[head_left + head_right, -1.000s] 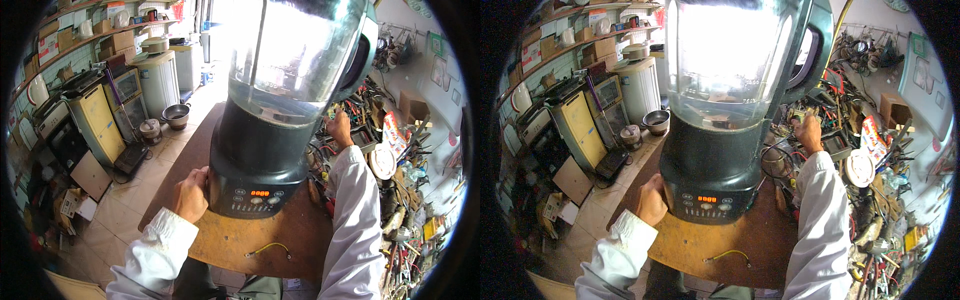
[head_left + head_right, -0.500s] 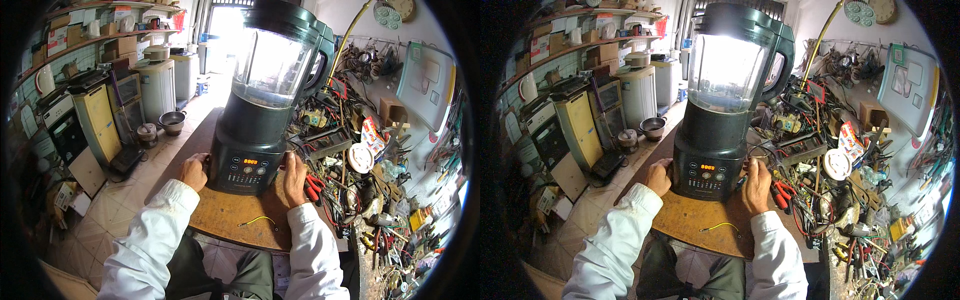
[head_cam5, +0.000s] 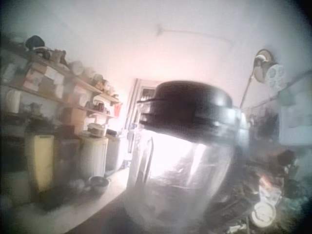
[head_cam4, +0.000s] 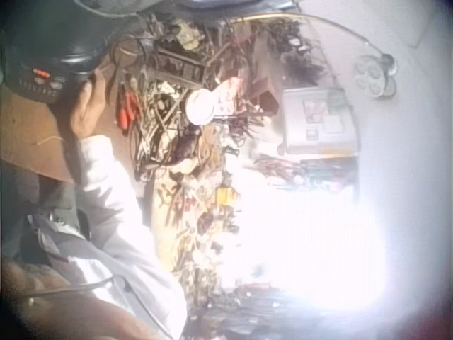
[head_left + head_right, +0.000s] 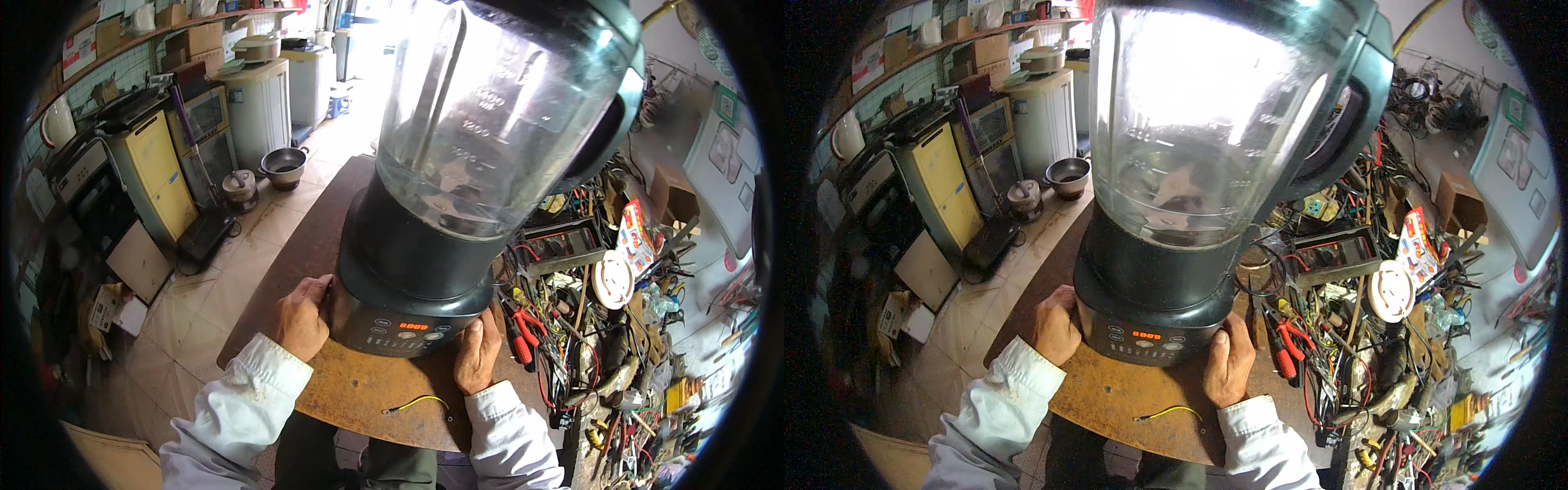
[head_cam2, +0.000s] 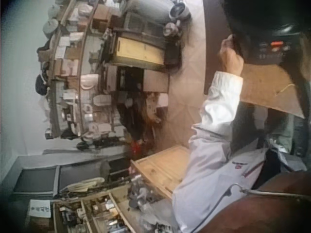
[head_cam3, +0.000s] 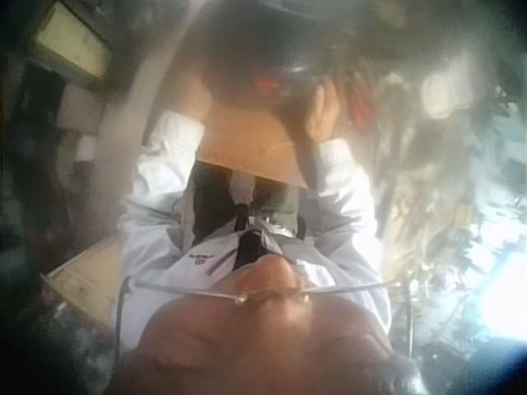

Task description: The person uses a screwdriver to adjust the top of a black blender base, then presses buttons on the control panel. They attach the clear pitcher, run the blender briefly, and then disassemble it to inspect the blade assembly before reassembling it.

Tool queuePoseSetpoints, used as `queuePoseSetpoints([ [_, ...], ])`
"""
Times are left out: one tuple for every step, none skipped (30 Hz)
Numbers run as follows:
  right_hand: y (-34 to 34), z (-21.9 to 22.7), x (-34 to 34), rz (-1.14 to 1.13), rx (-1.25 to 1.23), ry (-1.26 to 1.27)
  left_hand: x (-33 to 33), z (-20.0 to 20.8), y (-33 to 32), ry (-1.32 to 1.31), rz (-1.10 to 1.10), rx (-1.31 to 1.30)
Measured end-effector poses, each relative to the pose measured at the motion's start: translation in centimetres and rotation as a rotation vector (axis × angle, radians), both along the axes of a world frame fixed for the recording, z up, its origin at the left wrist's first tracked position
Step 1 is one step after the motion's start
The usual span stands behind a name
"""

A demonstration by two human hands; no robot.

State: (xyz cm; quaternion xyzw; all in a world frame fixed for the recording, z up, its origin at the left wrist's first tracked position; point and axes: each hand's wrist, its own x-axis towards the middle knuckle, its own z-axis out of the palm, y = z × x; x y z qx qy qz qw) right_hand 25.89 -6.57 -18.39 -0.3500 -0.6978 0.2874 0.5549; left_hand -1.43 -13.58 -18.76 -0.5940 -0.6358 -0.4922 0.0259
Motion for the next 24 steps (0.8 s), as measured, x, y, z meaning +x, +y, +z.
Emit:
queuePoseSetpoints([
  [0.1,0.3,-0.2,0.013,0.034,0.0,-0.1,-0.1,0.0,0.008,0.006,-0.005],
  [-0.1,1.4,-0.1,-0.012,0.107,-0.075,-0.1,0.0,-0.1,0.015,0.011,-0.011],
  [0.0,1.2,0.4,-0.004,0.047,-0.096,-0.1,0.5,0.0,0.024,-0.02,-0.017],
  [-0.2,0.9,1.0,0.001,-0.013,-0.118,0.0,0.9,0.3,0.078,-0.035,-0.002],
  [-0.1,0.6,0.9,-0.047,-0.022,-0.091,-0.1,0.8,0.6,0.093,-0.047,0.016],
  [0.6,0.1,0.6,-0.025,-0.055,-0.05,-0.5,0.7,0.7,0.108,-0.049,0.03],
  [1.3,-0.6,0.3,-0.001,-0.083,-0.011,-0.9,0.6,0.8,0.114,-0.038,0.049],
  [1.5,-0.6,-0.2,0.027,-0.074,-0.014,-1.3,0.4,0.4,0.121,-0.022,0.057],
  [1.4,-0.1,-0.2,0.036,-0.025,-0.031,-1.4,0.4,0.1,0.06,-0.009,0.025],
  [1.3,0.2,-0.3,0.041,0.033,-0.04,-1.3,0.4,0.0,0.058,0.007,-0.004],
  [1.8,-0.1,-0.2,0.047,0.051,-0.043,-0.9,0.3,-0.4,0.056,0.026,-0.032],
  [2.0,-0.2,0.0,0.022,0.076,-0.056,-0.2,0.6,-1.0,0.05,0.042,-0.063],
  [2.2,-0.1,0.2,-0.002,0.101,-0.068,0.4,1.2,-2.2,-0.041,-0.01,-0.131],
  [2.4,0.1,0.4,-0.026,0.126,-0.08,0.9,1.5,-2.8,-0.102,-0.019,-0.222],
  [2.7,-0.1,0.2,-0.004,0.101,-0.078,1.4,0.5,-3.5,-0.123,-0.023,-0.144],
  [2.4,0.2,0.0,0.006,0.086,-0.07,1.7,-0.5,-3.8,-0.147,-0.034,-0.059],
  [2.0,0.4,-0.1,0.015,0.071,-0.062,1.5,-1.2,-3.8,-0.151,-0.024,-0.043],
  [1.9,0.5,-0.1,0.018,0.055,-0.061,1.2,-2.0,-3.3,-0.162,-0.021,-0.029],
  [1.9,0.2,0.1,0.02,0.072,-0.057,1.3,-2.4,-3.1,-0.176,-0.017,-0.019],
  [2.2,0.3,0.2,0.015,0.086,-0.056,1.3,-2.4,-2.7,-0.125,0.0,-0.019],
  [2.2,0.1,0.1,0.016,0.089,-0.049,1.5,-2.2,-3.0,-0.069,0.024,-0.028],
  [2.0,0.0,0.0,0.015,0.092,-0.041,1.5,-1.9,-3.2,-0.012,0.047,-0.038],
  [2.0,0.2,-0.3,0.036,0.108,-0.018,1.5,-1.5,-3.8,-0.089,0.026,-0.076],
  [2.0,0.2,-0.4,0.032,0.11,-0.01,1.6,-1.3,-3.9,-0.118,0.002,-0.086],
])
